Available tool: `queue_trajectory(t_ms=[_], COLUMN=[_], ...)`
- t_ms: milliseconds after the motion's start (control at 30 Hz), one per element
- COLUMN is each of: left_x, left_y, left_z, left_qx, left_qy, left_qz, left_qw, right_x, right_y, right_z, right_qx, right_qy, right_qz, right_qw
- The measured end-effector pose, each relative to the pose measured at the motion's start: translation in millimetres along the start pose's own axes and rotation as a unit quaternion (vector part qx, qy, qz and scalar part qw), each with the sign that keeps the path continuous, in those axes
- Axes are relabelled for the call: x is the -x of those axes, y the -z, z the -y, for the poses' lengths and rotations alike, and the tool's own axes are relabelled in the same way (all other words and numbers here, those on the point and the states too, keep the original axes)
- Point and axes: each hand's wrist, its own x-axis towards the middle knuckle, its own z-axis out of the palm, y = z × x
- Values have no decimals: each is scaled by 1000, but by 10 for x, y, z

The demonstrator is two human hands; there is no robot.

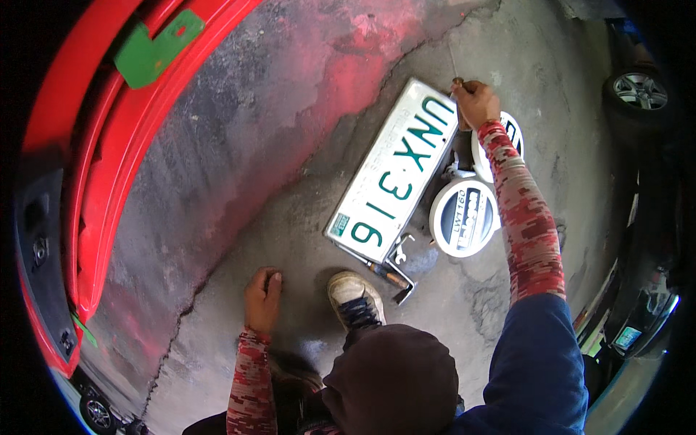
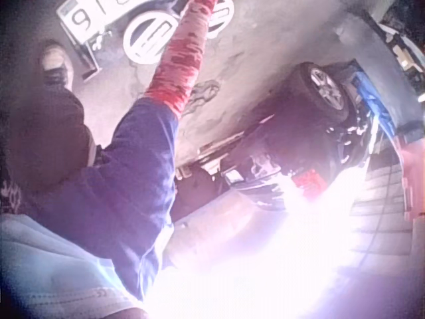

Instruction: The person removes a license plate from the front bumper of a red car using a screwdriver. They unscrew the fasteners, detach the plate, and place it on the floor.

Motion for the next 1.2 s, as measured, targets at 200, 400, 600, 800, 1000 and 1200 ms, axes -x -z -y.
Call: queue_trajectory(t_ms=[200, 400, 600, 800, 1000, 1200], left_x=[150, 206, 37, 103, 644, 1452], left_y=[60, 51, 8, 441, 1860, 3388], left_z=[125, 272, 337, 115, 236, 182], left_qx=[12, -94, -82, -35, -192, -388], left_qy=[12, -58, -93, -104, 13, 159], left_qz=[5, -37, -21, -44, 21, 38], left_qw=[1000, 993, 992, 993, 981, 907], right_x=[252, 968, 3227, 3409, 3303, 3166], right_y=[-105, -118, -336, -1127, -1068, -493], right_z=[21, 22, -45, 473, 1535, 2242], right_qx=[30, -42, 69, 132, 151, 144], right_qy=[-39, 49, 302, 420, 494, 519], right_qz=[45, 39, 293, 387, 378, 367], right_qw=[998, 997, 905, 810, 768, 758])
